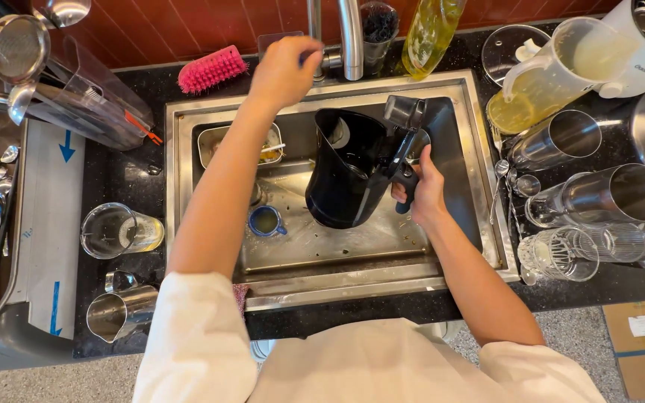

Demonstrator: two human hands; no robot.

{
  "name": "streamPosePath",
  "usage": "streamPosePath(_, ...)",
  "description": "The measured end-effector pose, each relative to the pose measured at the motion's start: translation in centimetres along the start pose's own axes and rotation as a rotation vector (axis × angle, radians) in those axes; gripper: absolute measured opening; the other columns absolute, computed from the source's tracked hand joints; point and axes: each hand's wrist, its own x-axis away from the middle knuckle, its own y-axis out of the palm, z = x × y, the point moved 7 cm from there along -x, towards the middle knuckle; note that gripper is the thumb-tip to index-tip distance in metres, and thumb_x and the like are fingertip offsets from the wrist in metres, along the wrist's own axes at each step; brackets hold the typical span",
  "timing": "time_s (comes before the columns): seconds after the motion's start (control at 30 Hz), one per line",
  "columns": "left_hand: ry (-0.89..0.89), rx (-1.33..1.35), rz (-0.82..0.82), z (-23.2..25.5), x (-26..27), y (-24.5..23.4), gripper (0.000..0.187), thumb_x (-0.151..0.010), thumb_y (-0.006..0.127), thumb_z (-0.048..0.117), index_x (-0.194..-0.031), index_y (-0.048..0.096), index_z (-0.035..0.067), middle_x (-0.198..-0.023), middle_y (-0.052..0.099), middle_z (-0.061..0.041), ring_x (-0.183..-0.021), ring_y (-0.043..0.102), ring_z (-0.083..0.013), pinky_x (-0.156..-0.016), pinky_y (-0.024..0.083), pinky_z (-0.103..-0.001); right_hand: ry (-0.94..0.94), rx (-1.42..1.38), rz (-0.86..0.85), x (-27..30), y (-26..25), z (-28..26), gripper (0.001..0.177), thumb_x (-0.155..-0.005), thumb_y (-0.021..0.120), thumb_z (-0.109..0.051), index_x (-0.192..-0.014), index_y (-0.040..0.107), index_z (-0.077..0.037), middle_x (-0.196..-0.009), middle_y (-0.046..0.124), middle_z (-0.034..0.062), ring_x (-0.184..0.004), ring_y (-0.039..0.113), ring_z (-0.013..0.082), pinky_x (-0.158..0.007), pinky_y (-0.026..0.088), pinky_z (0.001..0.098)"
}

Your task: Washing and rinsing various bar/kitchen tools and containers in a sink

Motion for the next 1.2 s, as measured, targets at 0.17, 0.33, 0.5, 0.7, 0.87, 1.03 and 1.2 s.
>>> streamPosePath(0.17, -0.093, 0.026, -0.21, 1.3, -3.9, 4.2, 0.028, -0.098, 0.061, 0.02, -0.121, 0.068, 0.007, -0.114, 0.071, -0.021, -0.108, 0.065, -0.0402, -0.09, 0.053, -0.047, 0.069, 0.024, 0.023, -0.5, -0.6, 1.6, 0.083, -0.103, 0.025, -0.071, -0.062, 0.053, -0.005, -0.052, 0.047, 0.0082, -0.046, 0.04, 0.0184, -0.048, 0.033, 0.0313)
streamPosePath(0.33, -0.248, -0.116, -0.35, -2.7, -4.7, 8.9, 0.028, -0.1, 0.055, 0.02, -0.117, 0.058, -0.002, -0.119, 0.064, -0.026, -0.108, 0.063, -0.045, -0.09, 0.052, -0.051, 0.084, 0.063, 0.013, -0.8, -0.4, 2.1, 0.082, -0.105, 0.025, -0.07, -0.059, 0.048, -0.006, -0.052, 0.047, 0.0085, -0.045, 0.039, 0.0178, -0.047, 0.032, 0.0314)
streamPosePath(0.5, -0.241, -0.092, -0.298, -1.9, -4.2, 7.8, 0.029, -0.096, 0.059, 0.023, -0.112, 0.059, -0.002, -0.113, 0.064, -0.027, -0.103, 0.064, -0.044, -0.088, 0.051, -0.052, 0.098, 0.036, 0.002, -0.7, -0.2, 2.1, 0.083, -0.105, 0.025, -0.07, -0.058, 0.048, -0.006, -0.051, 0.047, 0.0085, -0.044, 0.039, 0.0174, -0.047, 0.032, 0.0312)
streamPosePath(0.7, -0.342, 0.16, -0.444, 1.2, -2.2, 5.6, 0.02, -0.101, 0.047, 0.013, -0.111, 0.06, 0.001, -0.09, 0.073, -0.017, -0.084, 0.081, -0.0343, -0.085, 0.063, -0.047, 0.099, 0.003, 0.018, -0.8, -0.3, 2.3, 0.082, -0.104, 0.026, -0.07, -0.059, 0.049, -0.006, -0.052, 0.047, 0.0085, -0.045, 0.039, 0.0176, -0.047, 0.031, 0.0311)
streamPosePath(0.87, -0.211, -0.017, -0.439, 1.2, -0.9, 6.1, 0.037, -0.094, 0.055, 0.011, -0.127, 0.069, 0.017, -0.082, 0.073, -0.017, -0.086, 0.072, -0.0344, -0.085, 0.053, -0.048, 0.097, -0.035, 0.034, -0.8, -0.4, 2.4, 0.08, -0.104, 0.027, -0.07, -0.062, 0.05, -0.006, -0.053, 0.047, 0.0078, -0.046, 0.039, 0.0173, -0.047, 0.031, 0.0309)
streamPosePath(1.03, -0.4, 0.028, -0.59, -0.1, -0.2, 7.6, 0.034, -0.098, 0.05, 0.013, -0.127, 0.067, 0.013, -0.083, 0.074, -0.016, -0.083, 0.077, -0.0297, -0.086, 0.056, -0.043, 0.093, -0.03, 0.045, -0.6, 0.2, 1.9, 0.078, -0.105, 0.029, -0.069, -0.066, 0.052, -0.006, -0.054, 0.046, 0.0073, -0.047, 0.04, 0.0173, -0.048, 0.032, 0.0308)
streamPosePath(1.2, -0.172, 0.065, -0.408, -0.3, -1.4, 7.4, 0.022, -0.09, 0.064, 0.014, -0.107, 0.079, 0.009, -0.094, 0.077, -0.013, -0.09, 0.073, -0.0301, -0.084, 0.056, -0.042, 0.114, -0.001, 0.037, -0.6, -0.1, 2.3, 0.08, -0.104, 0.027, -0.07, -0.061, 0.05, -0.006, -0.053, 0.046, 0.0073, -0.046, 0.04, 0.0176, -0.047, 0.032, 0.0309)
